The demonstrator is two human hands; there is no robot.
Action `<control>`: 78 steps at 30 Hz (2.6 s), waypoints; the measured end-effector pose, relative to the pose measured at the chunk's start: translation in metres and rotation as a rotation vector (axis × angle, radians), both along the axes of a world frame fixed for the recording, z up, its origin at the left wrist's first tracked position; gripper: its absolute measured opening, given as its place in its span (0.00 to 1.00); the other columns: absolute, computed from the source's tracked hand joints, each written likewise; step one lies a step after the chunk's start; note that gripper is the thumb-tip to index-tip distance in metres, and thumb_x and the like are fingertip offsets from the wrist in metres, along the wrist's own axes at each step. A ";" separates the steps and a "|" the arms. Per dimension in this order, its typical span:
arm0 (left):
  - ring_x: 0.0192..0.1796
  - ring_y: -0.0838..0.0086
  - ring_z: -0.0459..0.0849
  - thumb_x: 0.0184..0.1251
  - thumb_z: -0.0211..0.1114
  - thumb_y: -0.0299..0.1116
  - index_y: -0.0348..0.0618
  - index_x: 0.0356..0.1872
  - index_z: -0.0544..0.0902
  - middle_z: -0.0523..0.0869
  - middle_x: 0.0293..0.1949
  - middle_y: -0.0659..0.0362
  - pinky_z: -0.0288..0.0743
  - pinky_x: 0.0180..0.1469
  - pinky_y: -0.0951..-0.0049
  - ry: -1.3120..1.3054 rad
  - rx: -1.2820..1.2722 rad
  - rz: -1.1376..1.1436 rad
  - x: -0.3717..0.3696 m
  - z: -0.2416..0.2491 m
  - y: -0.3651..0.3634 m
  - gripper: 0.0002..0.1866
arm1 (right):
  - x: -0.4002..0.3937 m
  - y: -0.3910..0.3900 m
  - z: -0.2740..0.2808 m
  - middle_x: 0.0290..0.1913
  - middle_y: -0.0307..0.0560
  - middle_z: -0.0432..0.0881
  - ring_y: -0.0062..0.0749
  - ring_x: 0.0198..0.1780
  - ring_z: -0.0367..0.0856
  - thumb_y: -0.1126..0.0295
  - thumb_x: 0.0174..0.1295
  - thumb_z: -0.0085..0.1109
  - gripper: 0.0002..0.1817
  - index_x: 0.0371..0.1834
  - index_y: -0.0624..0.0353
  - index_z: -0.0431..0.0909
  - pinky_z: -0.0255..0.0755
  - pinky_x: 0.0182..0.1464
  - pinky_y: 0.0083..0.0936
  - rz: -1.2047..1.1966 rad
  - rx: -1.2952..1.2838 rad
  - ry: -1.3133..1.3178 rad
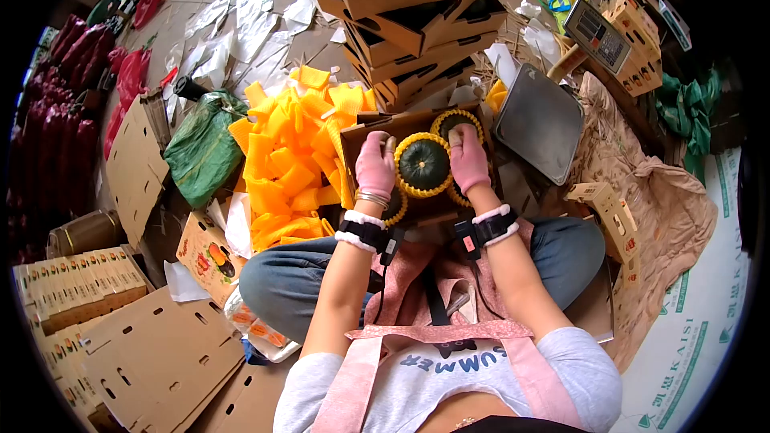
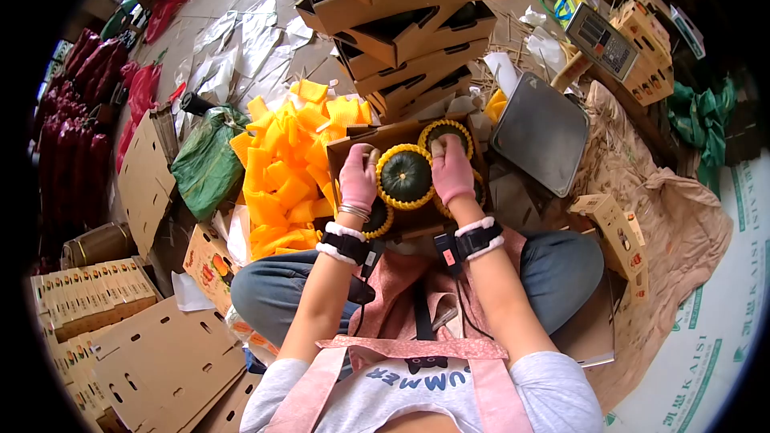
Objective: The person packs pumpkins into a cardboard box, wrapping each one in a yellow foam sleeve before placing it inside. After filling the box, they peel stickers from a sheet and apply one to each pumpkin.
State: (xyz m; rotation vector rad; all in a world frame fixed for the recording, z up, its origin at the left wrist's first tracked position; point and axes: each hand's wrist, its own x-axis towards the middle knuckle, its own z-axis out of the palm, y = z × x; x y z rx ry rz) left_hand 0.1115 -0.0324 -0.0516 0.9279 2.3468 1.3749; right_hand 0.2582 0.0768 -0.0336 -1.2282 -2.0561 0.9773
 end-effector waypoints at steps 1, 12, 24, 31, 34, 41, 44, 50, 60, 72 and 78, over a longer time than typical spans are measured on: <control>0.41 0.51 0.80 0.65 0.61 0.34 0.47 0.48 0.76 0.80 0.40 0.48 0.75 0.42 0.62 0.137 0.026 0.064 0.003 0.007 -0.005 0.12 | 0.003 -0.006 0.010 0.42 0.56 0.75 0.54 0.43 0.76 0.60 0.64 0.53 0.16 0.51 0.54 0.69 0.71 0.46 0.39 0.017 0.079 0.041; 0.42 0.51 0.82 0.66 0.56 0.29 0.41 0.48 0.78 0.83 0.37 0.44 0.75 0.46 0.64 0.011 0.050 -0.043 0.034 0.017 -0.030 0.11 | 0.014 -0.055 0.026 0.55 0.57 0.70 0.56 0.54 0.71 0.61 0.59 0.57 0.28 0.63 0.55 0.62 0.69 0.55 0.40 0.081 0.182 -0.093; 0.49 0.67 0.79 0.67 0.55 0.32 0.37 0.51 0.78 0.82 0.44 0.54 0.69 0.55 0.72 -0.214 0.545 0.037 0.069 0.047 -0.076 0.15 | -0.027 -0.048 0.077 0.54 0.59 0.63 0.51 0.57 0.63 0.59 0.33 0.76 0.50 0.63 0.53 0.59 0.62 0.61 0.39 0.230 0.245 0.027; 0.50 0.49 0.75 0.61 0.58 0.29 0.50 0.61 0.69 0.78 0.47 0.47 0.69 0.53 0.54 0.012 0.019 0.353 0.042 -0.018 -0.085 0.25 | -0.111 -0.080 0.024 0.57 0.60 0.58 0.56 0.57 0.59 0.57 0.30 0.77 0.46 0.59 0.43 0.63 0.59 0.58 0.49 0.141 0.546 0.085; 0.48 0.48 0.76 0.67 0.52 0.28 0.48 0.60 0.70 0.79 0.45 0.45 0.70 0.50 0.55 -0.023 0.078 0.389 0.040 -0.024 -0.084 0.20 | -0.101 -0.098 0.007 0.59 0.54 0.59 0.56 0.58 0.59 0.54 0.30 0.75 0.41 0.54 0.31 0.67 0.60 0.56 0.49 0.250 0.640 -0.273; 0.45 0.47 0.77 0.62 0.51 0.24 0.47 0.60 0.70 0.80 0.42 0.43 0.70 0.48 0.53 -0.053 0.106 0.368 0.039 -0.040 -0.084 0.22 | -0.130 -0.095 0.036 0.61 0.53 0.58 0.56 0.60 0.60 0.54 0.37 0.71 0.37 0.56 0.31 0.67 0.65 0.57 0.48 0.372 0.207 -0.910; 0.45 0.47 0.77 0.61 0.54 0.29 0.47 0.59 0.71 0.80 0.42 0.44 0.71 0.48 0.53 -0.037 0.068 0.349 0.035 -0.046 -0.074 0.22 | -0.138 -0.096 0.038 0.58 0.53 0.60 0.57 0.60 0.62 0.51 0.40 0.70 0.37 0.59 0.30 0.66 0.68 0.56 0.50 0.357 0.213 -0.996; 0.53 0.52 0.75 0.60 0.62 0.36 0.43 0.52 0.76 0.79 0.48 0.49 0.68 0.57 0.57 0.417 0.243 0.307 0.004 0.125 -0.158 0.20 | -0.138 -0.089 0.036 0.64 0.53 0.60 0.53 0.66 0.59 0.45 0.43 0.69 0.43 0.66 0.26 0.60 0.54 0.65 0.52 0.425 0.292 -1.113; 0.55 0.60 0.77 0.50 0.68 0.42 0.57 0.50 0.78 0.80 0.49 0.58 0.68 0.57 0.59 -0.089 -0.878 0.337 -0.032 -0.009 -0.417 0.23 | -0.036 -0.068 0.044 0.59 0.59 0.70 0.53 0.62 0.65 0.61 0.52 0.65 0.31 0.60 0.57 0.68 0.59 0.64 0.40 0.646 0.582 -0.285; 0.64 0.65 0.71 0.53 0.66 0.35 0.62 0.53 0.76 0.76 0.59 0.60 0.45 0.68 0.38 -0.168 -1.347 0.350 -0.024 -0.015 -0.390 0.23 | 0.082 -0.077 0.033 0.49 0.49 0.76 0.46 0.54 0.71 0.67 0.51 0.65 0.20 0.49 0.56 0.76 0.66 0.59 0.36 0.334 0.442 -0.223; 0.52 0.63 0.80 0.55 0.60 0.29 0.59 0.43 0.81 0.83 0.45 0.55 0.58 0.62 0.48 0.028 -1.232 0.414 -0.027 0.001 -0.423 0.15 | 0.084 -0.093 0.038 0.46 0.47 0.77 0.42 0.51 0.73 0.72 0.53 0.63 0.14 0.44 0.57 0.77 0.67 0.57 0.34 0.264 0.500 -0.075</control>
